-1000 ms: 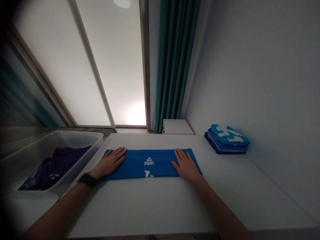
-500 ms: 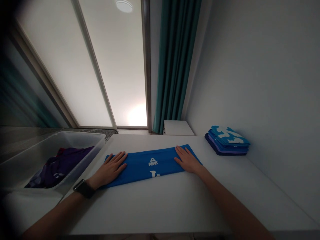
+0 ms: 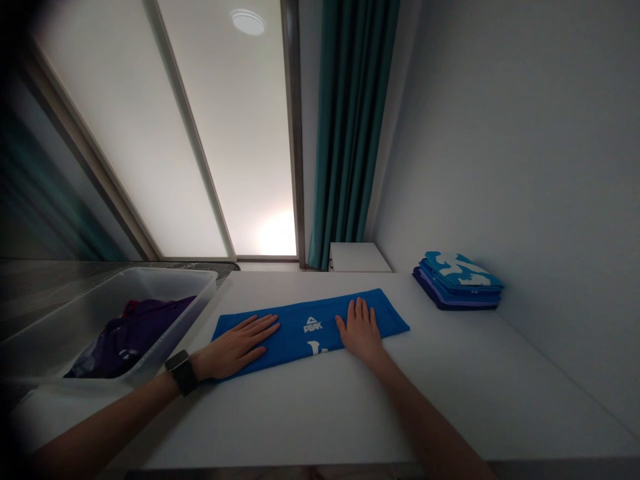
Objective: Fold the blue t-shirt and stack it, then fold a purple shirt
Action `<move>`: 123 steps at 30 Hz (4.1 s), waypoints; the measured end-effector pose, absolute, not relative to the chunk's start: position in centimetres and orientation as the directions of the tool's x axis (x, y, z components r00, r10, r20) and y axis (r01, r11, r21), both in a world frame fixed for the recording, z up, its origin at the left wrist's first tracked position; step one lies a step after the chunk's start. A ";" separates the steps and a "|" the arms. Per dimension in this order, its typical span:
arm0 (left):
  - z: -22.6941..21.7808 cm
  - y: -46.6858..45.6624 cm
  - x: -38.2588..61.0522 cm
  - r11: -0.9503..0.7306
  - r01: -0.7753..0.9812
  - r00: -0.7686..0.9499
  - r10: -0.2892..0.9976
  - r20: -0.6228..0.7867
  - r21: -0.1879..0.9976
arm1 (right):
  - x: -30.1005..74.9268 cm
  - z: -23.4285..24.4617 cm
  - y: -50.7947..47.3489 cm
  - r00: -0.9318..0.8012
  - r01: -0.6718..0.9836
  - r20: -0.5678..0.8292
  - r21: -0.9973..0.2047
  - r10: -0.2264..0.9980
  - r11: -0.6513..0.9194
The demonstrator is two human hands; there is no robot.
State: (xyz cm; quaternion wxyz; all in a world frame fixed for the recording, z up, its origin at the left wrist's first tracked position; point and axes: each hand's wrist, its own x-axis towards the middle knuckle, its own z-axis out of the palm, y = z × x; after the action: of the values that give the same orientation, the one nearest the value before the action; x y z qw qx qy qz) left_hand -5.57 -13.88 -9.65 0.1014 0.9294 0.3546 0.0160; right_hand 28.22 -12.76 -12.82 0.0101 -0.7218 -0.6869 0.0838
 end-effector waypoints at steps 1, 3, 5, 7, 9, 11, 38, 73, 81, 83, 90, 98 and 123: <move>-9.8 -14.2 -5.5 -0.723 0.663 0.742 0.670 -0.040 0.194 | 28.2 -12.8 -12.6 0.028 0.991 -0.101 -0.124 0.994 -0.041; -10.0 -15.1 -5.3 -0.708 0.683 0.723 0.690 -0.032 0.180 | 28.8 -12.7 -12.0 -0.018 0.992 -0.105 -0.124 0.994 0.005; -10.4 -16.2 -4.9 -0.681 0.713 0.693 0.720 -0.020 0.168 | 29.6 -12.7 -11.2 -0.080 0.989 -0.120 -0.132 0.989 0.064; -10.9 -17.4 -4.4 -0.653 0.740 0.661 0.750 0.003 0.160 | 30.5 -12.6 -10.4 -0.146 0.982 -0.133 -0.141 0.980 0.127; -11.4 -18.6 -3.9 -0.641 0.751 0.643 0.764 0.042 0.156 | 31.2 -12.7 -9.6 -0.196 0.973 -0.135 -0.149 0.971 0.176; -11.8 -19.2 -3.5 -0.639 0.754 0.636 0.768 0.075 0.154 | 31.6 -12.7 -8.9 -0.224 0.967 -0.132 -0.155 0.966 0.203; -11.4 -23.5 1.3 -0.647 0.739 0.623 0.762 0.173 0.186 | 25.1 -12.9 -6.4 -0.395 0.917 -0.030 -0.080 0.918 0.392; -13.0 -24.0 7.6 -0.587 0.776 0.544 0.808 0.226 0.231 | 22.9 -12.8 -7.0 -0.496 0.862 0.005 -0.119 0.868 0.493; -13.0 -24.4 7.6 -0.597 0.771 0.552 0.800 0.237 0.221 | 22.7 -12.7 -11.1 -0.356 0.922 0.002 -0.165 0.935 0.351; -12.9 -24.3 7.1 -0.608 0.766 0.568 0.792 0.223 0.210 | 22.7 -12.6 -12.3 -0.329 0.933 0.004 -0.154 0.944 0.326; -12.5 -23.2 4.4 -0.599 0.785 0.568 0.797 0.205 0.158 | 22.4 -12.4 -15.6 -0.297 0.941 0.053 -0.152 0.953 0.302; -12.8 -23.6 3.6 -0.631 0.770 0.601 0.767 0.227 0.093 | 22.7 -12.0 -20.1 -0.364 0.912 0.080 -0.170 0.928 0.373; -8.7 -26.8 3.1 -0.844 0.508 0.825 0.534 0.186 0.173 | 26.7 -11.1 -27.0 -0.562 0.757 0.114 -0.328 0.819 0.565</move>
State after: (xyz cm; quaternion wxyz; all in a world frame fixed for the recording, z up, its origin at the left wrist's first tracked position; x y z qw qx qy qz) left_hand 3.05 -26.76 -8.66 0.0579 0.9534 0.2733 0.1141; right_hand 26.68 -26.97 -11.12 0.1277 -0.4504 -0.8753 0.1216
